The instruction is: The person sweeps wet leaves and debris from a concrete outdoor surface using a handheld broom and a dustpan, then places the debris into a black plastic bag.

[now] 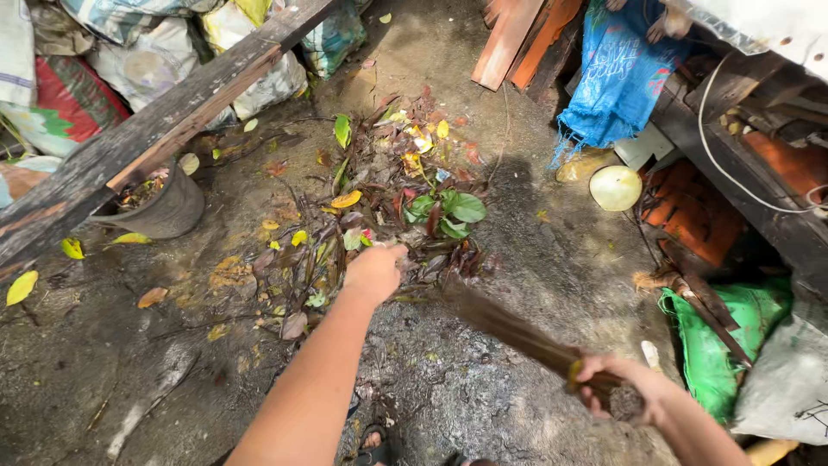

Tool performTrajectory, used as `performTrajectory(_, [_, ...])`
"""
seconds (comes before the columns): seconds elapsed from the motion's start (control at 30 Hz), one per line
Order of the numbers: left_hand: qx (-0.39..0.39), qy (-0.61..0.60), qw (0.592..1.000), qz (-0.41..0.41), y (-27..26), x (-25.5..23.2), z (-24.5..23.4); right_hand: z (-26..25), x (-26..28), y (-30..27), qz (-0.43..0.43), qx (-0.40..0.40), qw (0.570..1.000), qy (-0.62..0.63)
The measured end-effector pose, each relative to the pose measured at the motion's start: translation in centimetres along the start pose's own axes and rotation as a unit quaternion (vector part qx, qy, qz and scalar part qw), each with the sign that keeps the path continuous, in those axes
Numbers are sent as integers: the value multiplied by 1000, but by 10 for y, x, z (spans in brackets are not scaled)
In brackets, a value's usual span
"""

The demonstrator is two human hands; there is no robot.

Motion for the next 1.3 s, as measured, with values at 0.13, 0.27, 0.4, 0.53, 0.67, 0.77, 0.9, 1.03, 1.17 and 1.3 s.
performTrajectory(0.13, [-25, -17, 999, 22, 14, -24, 5, -86, 44, 49, -117, -55, 991, 45])
performTrajectory(0.27, [27, 2, 998, -58, 36, -32, 9, -136, 97, 137, -84, -128, 988, -28])
performTrajectory(0.4, [-41, -6, 996, -73, 52, -32, -2, -80, 104, 215, 14, -12, 995, -97])
performTrajectory(0.53, [-73, 53, 991, -99, 77, -49, -9, -21, 73, 210, 70, 94, 983, -140])
performTrajectory(0.67, [-82, 28, 993, -83, 96, -77, -4, -37, 111, 127, 149, 57, 974, -162])
performTrajectory(0.77, [-51, 31, 992, -108, 110, -88, 9, -55, 184, 34, 135, 168, 964, -158])
performTrajectory(0.9, [-111, 18, 991, -71, 123, -102, 21, -91, 238, -19, 132, 76, 970, -188])
performTrajectory(1.03, [-106, 38, 991, -69, 131, -112, 28, -110, 260, 9, 69, -18, 959, -274])
performTrajectory(1.17, [-119, 36, 989, -81, 123, -117, 38, -110, 247, 84, 77, -117, 925, -354])
performTrajectory(1.3, [-99, 36, 989, -106, 110, -115, 49, -61, 204, 126, 127, -6, 856, -502])
Point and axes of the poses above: each hand's wrist, its own y-axis towards the middle knuckle, its own z-axis out of the palm, x = y × z, the point moved 6 cm from there along y, towards the middle knuckle, and after that the axes turned 3 degrees about z, right-handed, at the moved point
